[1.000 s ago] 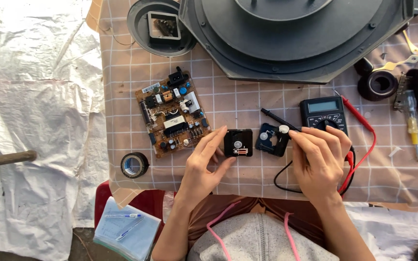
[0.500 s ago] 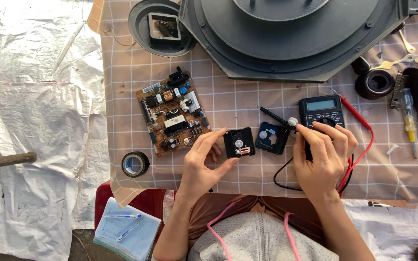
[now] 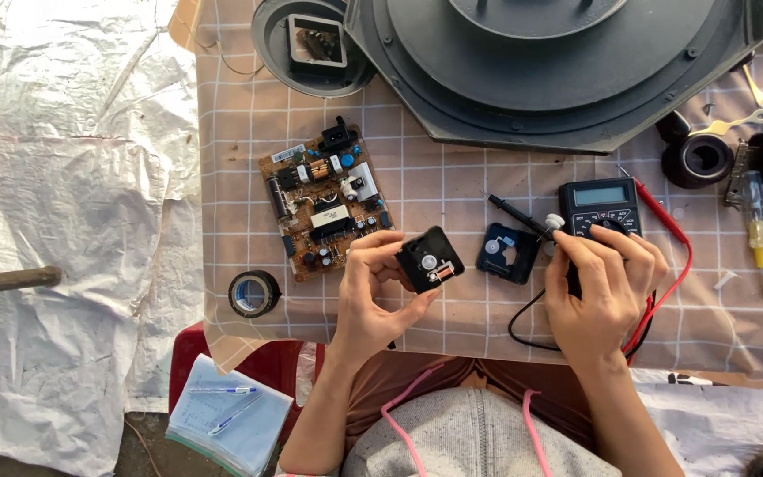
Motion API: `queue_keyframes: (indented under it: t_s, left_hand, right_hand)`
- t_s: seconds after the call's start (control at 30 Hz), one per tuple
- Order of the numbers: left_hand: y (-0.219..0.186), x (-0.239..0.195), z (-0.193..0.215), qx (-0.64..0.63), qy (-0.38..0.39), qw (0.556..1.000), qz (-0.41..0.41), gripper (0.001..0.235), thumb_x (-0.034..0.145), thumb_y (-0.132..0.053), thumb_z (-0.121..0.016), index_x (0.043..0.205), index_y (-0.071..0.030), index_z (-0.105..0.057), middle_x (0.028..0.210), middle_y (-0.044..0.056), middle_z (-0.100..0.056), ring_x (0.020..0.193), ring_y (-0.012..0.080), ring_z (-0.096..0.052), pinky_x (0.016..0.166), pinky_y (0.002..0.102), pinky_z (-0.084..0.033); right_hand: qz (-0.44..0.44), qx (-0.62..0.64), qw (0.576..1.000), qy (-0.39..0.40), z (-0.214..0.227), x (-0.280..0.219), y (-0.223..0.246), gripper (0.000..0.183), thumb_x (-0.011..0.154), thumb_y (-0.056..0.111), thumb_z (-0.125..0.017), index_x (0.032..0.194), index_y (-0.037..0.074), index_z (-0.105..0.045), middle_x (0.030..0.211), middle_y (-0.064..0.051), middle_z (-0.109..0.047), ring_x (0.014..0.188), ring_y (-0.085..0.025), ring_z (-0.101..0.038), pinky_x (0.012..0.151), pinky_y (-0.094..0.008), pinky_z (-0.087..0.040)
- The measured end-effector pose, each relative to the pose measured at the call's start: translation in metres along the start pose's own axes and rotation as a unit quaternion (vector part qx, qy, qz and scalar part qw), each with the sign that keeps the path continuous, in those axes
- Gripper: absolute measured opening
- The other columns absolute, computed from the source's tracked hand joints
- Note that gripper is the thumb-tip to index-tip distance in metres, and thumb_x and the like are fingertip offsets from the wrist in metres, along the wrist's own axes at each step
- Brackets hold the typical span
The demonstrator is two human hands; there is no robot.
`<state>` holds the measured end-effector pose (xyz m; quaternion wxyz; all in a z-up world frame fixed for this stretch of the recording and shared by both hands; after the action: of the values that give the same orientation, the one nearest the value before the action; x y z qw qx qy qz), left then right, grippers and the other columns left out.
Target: The person disassembles a small black electronic component, likely a switch, using their hands. They remove a white plastic piece and a metal contact, then reassemble the component. A multimeter and circuit board are visible on the table.
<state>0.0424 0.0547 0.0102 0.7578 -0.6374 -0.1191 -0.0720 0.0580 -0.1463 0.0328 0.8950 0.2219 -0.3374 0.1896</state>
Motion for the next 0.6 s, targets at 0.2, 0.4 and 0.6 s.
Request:
queue_keyframes:
  t_s: [0.2, 0.4, 0.6]
  left_hand:
    - [0.003, -0.003, 0.0, 0.004, -0.009, 1.0, -0.012, 0.046, 0.068, -0.014, -0.073, 0.096, -0.007, -0.037, 0.113, 0.02, -0.049, 0.082, 0.0136, -0.058, 0.056, 0.015, -0.049]
    - [0.012, -0.007, -0.002, 0.096, -0.028, 0.995, -0.006, 0.058, 0.058, -0.026, -0.079, 0.097, -0.006, -0.04, 0.104, 0.012, -0.048, 0.097, 0.0192, -0.052, 0.065, 0.02, -0.051]
    - [0.016, -0.006, -0.016, 0.221, 0.036, 0.974, -0.02, 0.082, 0.066, -0.039, -0.071, 0.127, -0.001, -0.031, 0.101, 0.009, -0.04, 0.089, 0.0161, -0.043, 0.088, 0.029, -0.044]
  right_hand:
    - [-0.009, 0.021, 1.0, -0.005, 0.001, 0.0, 0.0, 0.009, 0.082, -0.008, -0.065, 0.088, -0.002, -0.064, 0.081, -0.008, -0.061, 0.09, -0.026, -0.053, 0.089, -0.043, -0.035]
    - [-0.001, 0.073, 0.997, -0.038, 0.005, 0.003, 0.002, 0.008, 0.083, -0.012, -0.063, 0.086, -0.005, -0.059, 0.08, -0.013, -0.059, 0.083, -0.029, -0.056, 0.083, -0.042, -0.04]
    - [0.05, 0.106, 0.993, -0.033, 0.007, 0.007, 0.012, 0.005, 0.084, -0.009, -0.06, 0.088, -0.006, -0.058, 0.082, -0.017, -0.061, 0.073, -0.026, -0.058, 0.076, -0.037, -0.043]
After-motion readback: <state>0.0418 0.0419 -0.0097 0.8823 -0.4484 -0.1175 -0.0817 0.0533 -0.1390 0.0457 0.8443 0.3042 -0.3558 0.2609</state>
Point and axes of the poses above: each hand's wrist, its own x-axis towards the middle knuckle, its own z-axis out of the back of the hand, y = z × x, the point moved 7 cm from there along x, towards the middle knuckle
